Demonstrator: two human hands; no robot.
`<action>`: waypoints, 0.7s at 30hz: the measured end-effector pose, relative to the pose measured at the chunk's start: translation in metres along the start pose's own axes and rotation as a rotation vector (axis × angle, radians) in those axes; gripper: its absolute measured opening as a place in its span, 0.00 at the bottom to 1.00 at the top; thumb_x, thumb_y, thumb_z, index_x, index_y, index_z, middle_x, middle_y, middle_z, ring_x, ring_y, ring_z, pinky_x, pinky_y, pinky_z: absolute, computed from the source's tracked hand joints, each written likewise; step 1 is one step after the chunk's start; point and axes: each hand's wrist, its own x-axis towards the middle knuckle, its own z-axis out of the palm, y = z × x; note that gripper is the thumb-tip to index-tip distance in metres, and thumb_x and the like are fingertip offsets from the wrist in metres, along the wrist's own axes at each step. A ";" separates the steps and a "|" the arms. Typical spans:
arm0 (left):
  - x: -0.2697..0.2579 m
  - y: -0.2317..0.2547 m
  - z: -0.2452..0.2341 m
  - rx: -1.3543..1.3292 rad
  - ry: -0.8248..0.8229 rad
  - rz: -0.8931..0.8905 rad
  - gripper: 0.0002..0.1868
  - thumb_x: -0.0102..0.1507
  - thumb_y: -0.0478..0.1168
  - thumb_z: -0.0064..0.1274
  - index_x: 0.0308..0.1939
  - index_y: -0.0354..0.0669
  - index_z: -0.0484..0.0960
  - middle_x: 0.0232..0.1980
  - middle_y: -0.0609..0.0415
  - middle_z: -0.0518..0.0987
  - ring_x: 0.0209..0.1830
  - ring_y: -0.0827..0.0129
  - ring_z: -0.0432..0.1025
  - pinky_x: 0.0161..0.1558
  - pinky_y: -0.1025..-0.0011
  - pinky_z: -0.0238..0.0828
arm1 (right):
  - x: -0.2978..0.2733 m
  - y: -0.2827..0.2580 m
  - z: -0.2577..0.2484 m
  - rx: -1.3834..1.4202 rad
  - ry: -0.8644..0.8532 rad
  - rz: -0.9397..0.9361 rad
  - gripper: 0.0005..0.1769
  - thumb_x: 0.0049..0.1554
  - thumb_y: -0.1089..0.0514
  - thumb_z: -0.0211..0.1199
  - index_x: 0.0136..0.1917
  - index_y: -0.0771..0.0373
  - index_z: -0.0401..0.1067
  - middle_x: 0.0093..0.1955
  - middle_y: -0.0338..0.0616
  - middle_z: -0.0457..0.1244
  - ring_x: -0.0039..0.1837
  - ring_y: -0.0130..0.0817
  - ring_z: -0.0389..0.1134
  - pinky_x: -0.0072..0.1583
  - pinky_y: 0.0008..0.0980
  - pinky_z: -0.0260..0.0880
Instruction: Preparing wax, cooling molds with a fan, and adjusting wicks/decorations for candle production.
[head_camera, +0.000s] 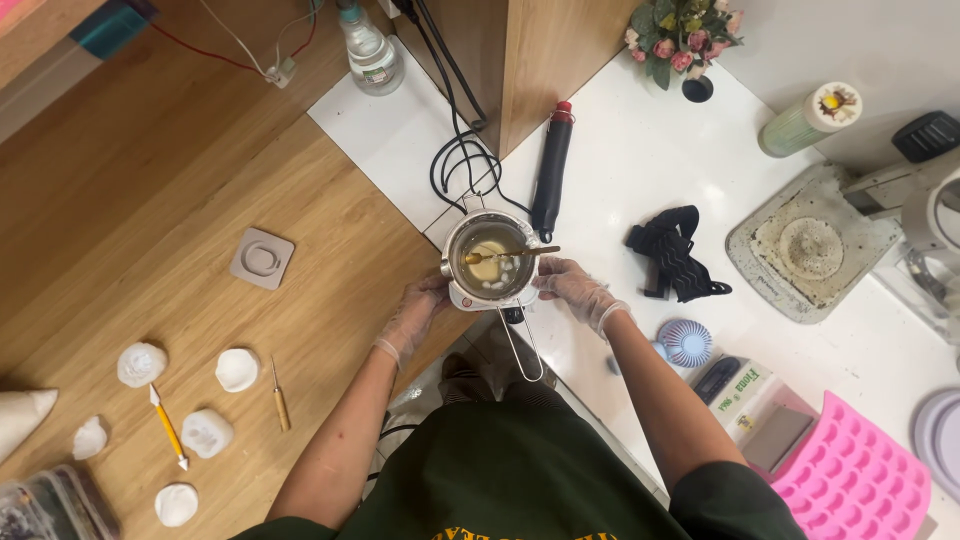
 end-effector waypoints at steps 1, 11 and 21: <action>-0.002 0.003 0.003 0.002 0.005 0.004 0.23 0.62 0.24 0.36 0.60 0.22 0.74 0.61 0.38 0.78 0.62 0.58 0.75 0.66 0.66 0.69 | -0.006 -0.012 -0.002 -0.019 0.009 0.038 0.21 0.56 0.60 0.64 0.63 0.65 0.71 0.54 0.46 0.69 0.54 0.32 0.68 0.60 0.32 0.70; -0.015 -0.003 0.019 -0.086 0.109 -0.005 0.27 0.62 0.26 0.35 0.65 0.30 0.72 0.65 0.43 0.76 0.64 0.59 0.71 0.67 0.63 0.69 | 0.004 -0.140 -0.008 -0.372 0.415 0.116 0.47 0.52 0.46 0.71 0.76 0.64 0.51 0.54 0.55 0.67 0.55 0.43 0.71 0.55 0.40 0.74; -0.031 -0.044 0.022 -0.159 0.259 -0.049 0.30 0.64 0.31 0.38 0.72 0.38 0.66 0.70 0.50 0.72 0.70 0.65 0.66 0.69 0.66 0.62 | 0.098 -0.115 -0.093 -0.788 0.469 0.068 0.53 0.47 0.48 0.73 0.76 0.68 0.49 0.55 0.56 0.68 0.53 0.47 0.73 0.55 0.38 0.75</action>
